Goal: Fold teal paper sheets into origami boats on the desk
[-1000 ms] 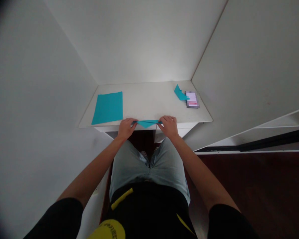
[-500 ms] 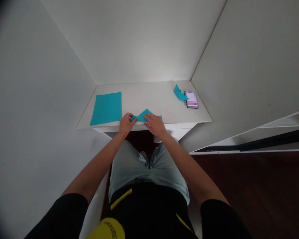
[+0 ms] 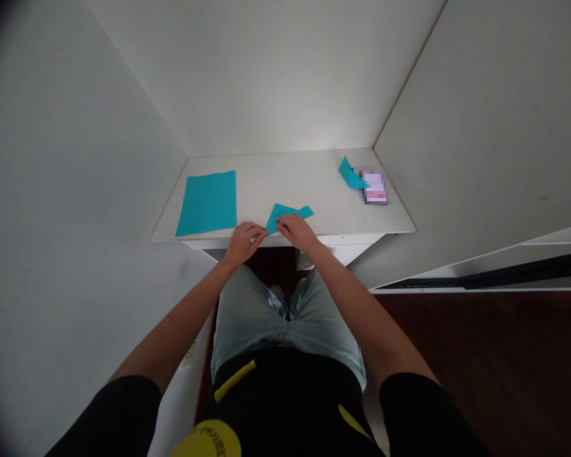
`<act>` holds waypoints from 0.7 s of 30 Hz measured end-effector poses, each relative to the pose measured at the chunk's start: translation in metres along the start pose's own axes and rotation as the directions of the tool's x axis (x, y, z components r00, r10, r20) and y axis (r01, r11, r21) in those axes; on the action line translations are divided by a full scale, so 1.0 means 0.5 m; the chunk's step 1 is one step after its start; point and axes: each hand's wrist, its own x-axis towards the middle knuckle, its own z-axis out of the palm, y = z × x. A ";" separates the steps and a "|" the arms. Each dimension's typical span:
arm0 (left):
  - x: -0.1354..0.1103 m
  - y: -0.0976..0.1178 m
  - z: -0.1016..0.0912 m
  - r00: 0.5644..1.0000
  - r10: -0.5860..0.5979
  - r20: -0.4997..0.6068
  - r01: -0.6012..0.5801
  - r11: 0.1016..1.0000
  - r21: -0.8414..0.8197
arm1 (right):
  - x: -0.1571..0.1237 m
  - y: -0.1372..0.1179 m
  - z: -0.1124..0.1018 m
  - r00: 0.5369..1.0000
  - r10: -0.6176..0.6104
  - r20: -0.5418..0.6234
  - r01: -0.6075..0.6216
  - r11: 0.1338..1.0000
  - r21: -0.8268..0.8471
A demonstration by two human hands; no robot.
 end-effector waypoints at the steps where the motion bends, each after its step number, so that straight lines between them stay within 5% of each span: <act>1: 0.016 -0.004 -0.002 1.000 -0.001 0.022 0.001 1.000 -0.011 | 0.005 0.003 0.000 1.000 0.006 -0.012 -0.006 1.000 0.024; 5: 0.076 -0.015 -0.008 0.995 -0.014 0.099 0.012 1.000 0.022 | 0.017 0.020 -0.003 1.000 -0.003 -0.024 0.005 0.994 0.107; 8: 0.091 -0.021 -0.009 0.981 0.033 0.192 -0.044 0.998 0.054 | 0.020 0.049 -0.017 0.981 0.137 -0.139 -0.125 0.988 0.091; 12: 0.083 -0.024 -0.005 0.972 0.070 0.226 -0.091 0.992 0.083 | 0.011 0.100 -0.053 0.830 0.440 -0.344 -0.485 0.873 -0.054; 15: 0.077 -0.023 -0.003 0.974 0.069 0.215 -0.093 0.990 0.105 | 0.004 0.124 -0.079 0.777 0.554 -0.299 -0.611 0.778 -0.148; 21: 0.079 -0.021 -0.002 0.975 0.059 0.216 -0.089 0.987 0.133 | 0.022 0.127 -0.101 0.792 0.588 -0.166 -0.607 0.787 -0.108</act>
